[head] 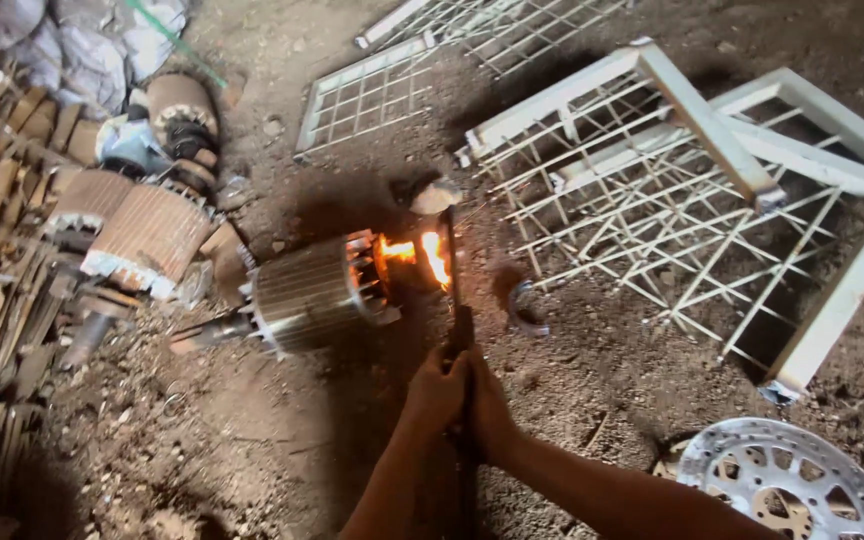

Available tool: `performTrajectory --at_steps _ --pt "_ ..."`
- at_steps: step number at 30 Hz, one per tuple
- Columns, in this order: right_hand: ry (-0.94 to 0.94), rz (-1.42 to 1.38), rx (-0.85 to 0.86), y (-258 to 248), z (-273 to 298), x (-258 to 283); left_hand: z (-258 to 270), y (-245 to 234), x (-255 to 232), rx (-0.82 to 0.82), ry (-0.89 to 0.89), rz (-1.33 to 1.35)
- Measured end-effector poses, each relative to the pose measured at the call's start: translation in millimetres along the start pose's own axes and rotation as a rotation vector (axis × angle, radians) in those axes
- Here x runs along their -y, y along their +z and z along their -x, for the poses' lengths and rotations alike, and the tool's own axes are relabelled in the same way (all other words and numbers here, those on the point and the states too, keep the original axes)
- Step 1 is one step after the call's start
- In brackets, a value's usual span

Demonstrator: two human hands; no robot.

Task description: Using a heating torch to disassemble or repair components of an electric motor.

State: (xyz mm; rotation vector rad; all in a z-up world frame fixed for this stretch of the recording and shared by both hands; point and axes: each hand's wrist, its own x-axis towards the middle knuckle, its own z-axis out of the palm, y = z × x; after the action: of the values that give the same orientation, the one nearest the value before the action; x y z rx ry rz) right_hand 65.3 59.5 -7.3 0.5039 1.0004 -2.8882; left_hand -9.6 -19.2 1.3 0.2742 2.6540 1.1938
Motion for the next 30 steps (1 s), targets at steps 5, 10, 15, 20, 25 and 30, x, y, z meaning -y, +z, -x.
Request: performTrajectory --at_steps 5,10,15,20,25,30 --pt "-0.041 0.208 -0.148 -25 -21 0 -12 17 -3 0.050 -0.034 0.153" --pt "-0.098 0.252 -0.261 -56 -45 9 -9 18 -36 0.074 -0.085 0.198" --pt "-0.083 0.456 -0.157 -10 -21 46 15 -42 -96 0.263 -0.270 0.268" --pt "-0.040 0.428 -0.254 6 -16 46 -6 -17 -69 0.265 -0.228 0.382" --pt "0.022 0.547 -0.550 30 -3 48 -16 -13 -65 0.174 -0.121 0.336" --pt "-0.044 0.212 -0.284 2 -6 36 -13 -11 -66 0.193 -0.121 0.260"
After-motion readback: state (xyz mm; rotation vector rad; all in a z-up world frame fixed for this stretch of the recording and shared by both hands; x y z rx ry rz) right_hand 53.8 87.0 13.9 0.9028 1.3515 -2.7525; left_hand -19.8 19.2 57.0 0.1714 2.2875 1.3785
